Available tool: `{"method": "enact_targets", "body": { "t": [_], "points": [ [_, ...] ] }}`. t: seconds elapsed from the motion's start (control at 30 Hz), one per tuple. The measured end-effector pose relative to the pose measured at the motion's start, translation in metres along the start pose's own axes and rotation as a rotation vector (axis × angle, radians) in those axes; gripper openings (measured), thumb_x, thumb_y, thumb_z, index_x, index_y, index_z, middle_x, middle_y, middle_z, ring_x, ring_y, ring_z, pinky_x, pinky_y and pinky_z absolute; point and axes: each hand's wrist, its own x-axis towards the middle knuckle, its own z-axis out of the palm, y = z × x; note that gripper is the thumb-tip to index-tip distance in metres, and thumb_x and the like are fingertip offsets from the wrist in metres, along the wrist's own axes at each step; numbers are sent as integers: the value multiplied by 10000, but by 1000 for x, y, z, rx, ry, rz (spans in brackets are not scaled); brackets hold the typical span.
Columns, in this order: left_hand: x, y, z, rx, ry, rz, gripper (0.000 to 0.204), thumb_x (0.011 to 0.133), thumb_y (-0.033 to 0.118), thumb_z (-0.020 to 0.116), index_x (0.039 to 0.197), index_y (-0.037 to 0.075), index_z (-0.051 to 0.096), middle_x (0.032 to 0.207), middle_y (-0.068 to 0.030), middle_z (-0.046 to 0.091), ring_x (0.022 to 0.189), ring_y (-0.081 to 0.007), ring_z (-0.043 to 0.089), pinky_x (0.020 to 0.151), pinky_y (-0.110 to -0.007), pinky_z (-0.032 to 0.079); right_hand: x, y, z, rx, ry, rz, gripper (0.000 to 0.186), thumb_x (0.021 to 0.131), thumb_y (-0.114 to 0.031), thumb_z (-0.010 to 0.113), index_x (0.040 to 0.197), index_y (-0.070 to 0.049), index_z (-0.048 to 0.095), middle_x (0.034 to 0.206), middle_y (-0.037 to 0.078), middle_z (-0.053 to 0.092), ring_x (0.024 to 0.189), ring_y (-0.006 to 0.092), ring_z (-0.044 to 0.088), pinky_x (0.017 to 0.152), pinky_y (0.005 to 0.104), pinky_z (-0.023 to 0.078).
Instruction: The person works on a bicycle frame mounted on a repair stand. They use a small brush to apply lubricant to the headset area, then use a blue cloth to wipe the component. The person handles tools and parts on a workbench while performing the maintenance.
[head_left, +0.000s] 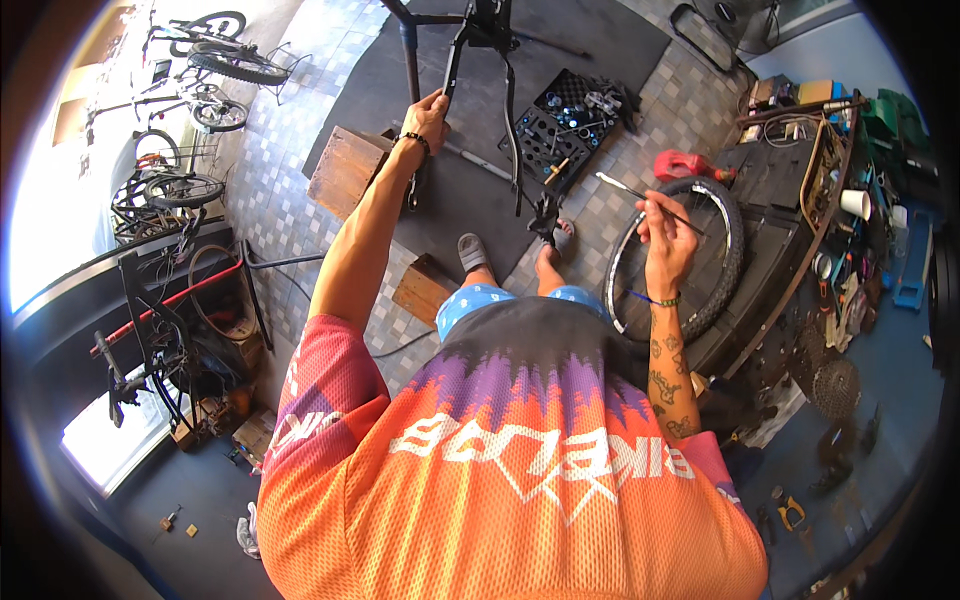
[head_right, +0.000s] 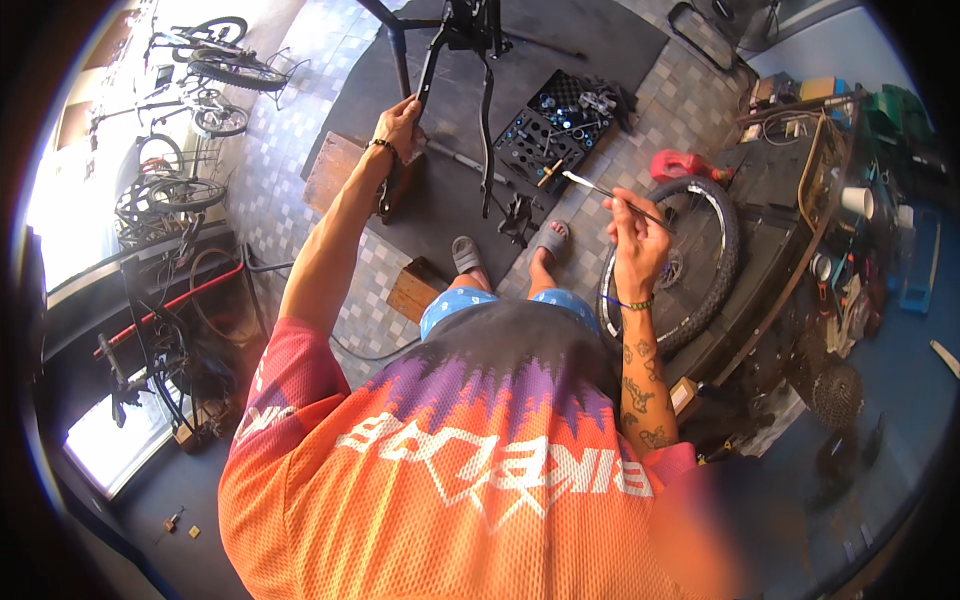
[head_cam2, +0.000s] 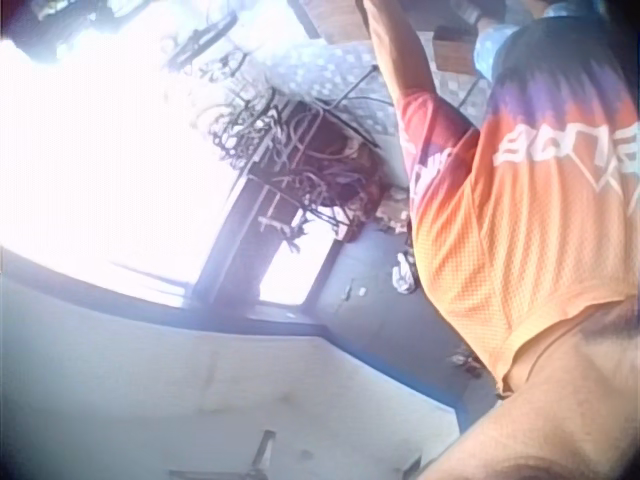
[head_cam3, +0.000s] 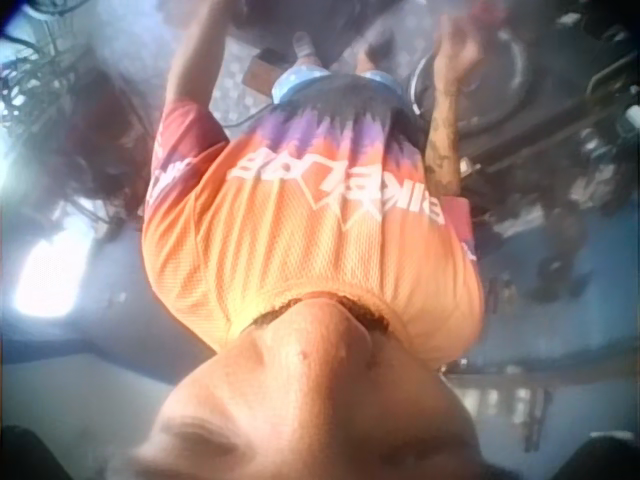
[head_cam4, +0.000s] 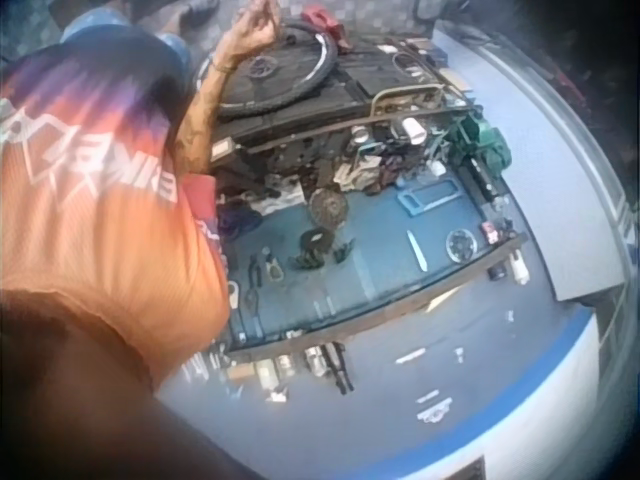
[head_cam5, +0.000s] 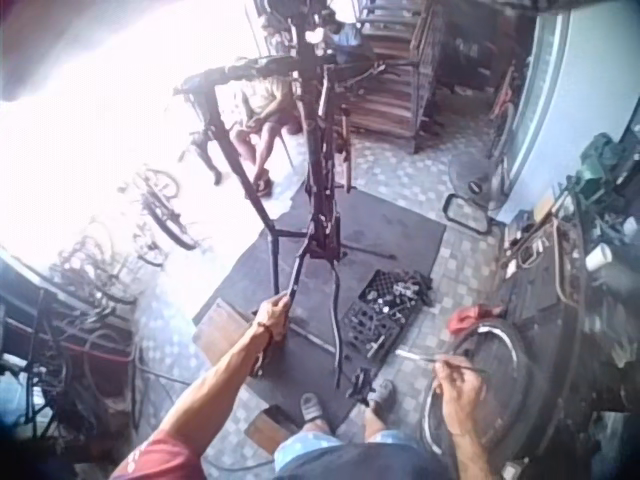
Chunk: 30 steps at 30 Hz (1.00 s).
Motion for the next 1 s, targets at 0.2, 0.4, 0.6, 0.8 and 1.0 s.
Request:
{"method": "enact_targets", "body": {
  "t": [0.2,0.4,0.6,0.8,1.0],
  "points": [
    [19,-3,23,-55,36,7,454,1066,430,552,1486,259,581,663,-44,564,437,-140,488,391,-316,406,7,8,7,36,-82,5,195,1012,-136,697,1153,-4,723,985,72,773,728,44,608,631,192,476],
    [26,4,35,-98,70,-32,435,1064,436,574,1434,210,609,663,-62,580,417,-152,485,383,-324,387,10,9,8,21,-149,-56,195,1015,-184,707,1125,-27,738,941,41,785,695,24,589,628,193,485],
    [8,5,43,702,679,946,351,1002,262,661,1319,113,668,903,-129,682,812,-334,671,782,-441,551,18,9,10,-125,-234,-144,205,1004,-219,717,1088,-34,745,901,45,789,678,56,629,600,229,504],
    [-49,-23,102,371,202,651,415,1031,355,645,1304,44,658,957,-135,733,838,-234,706,742,-355,558,21,16,17,-113,-320,-174,151,1007,-130,694,1079,-2,728,926,81,788,878,128,758,716,245,579],
    [-54,-32,124,-123,-217,90,504,1061,446,592,1253,-14,665,928,-93,760,768,-146,696,686,-305,546,22,10,22,-115,-331,-190,107,1004,-78,680,1046,14,716,940,91,777,884,162,769,747,267,606]
  ]
}}
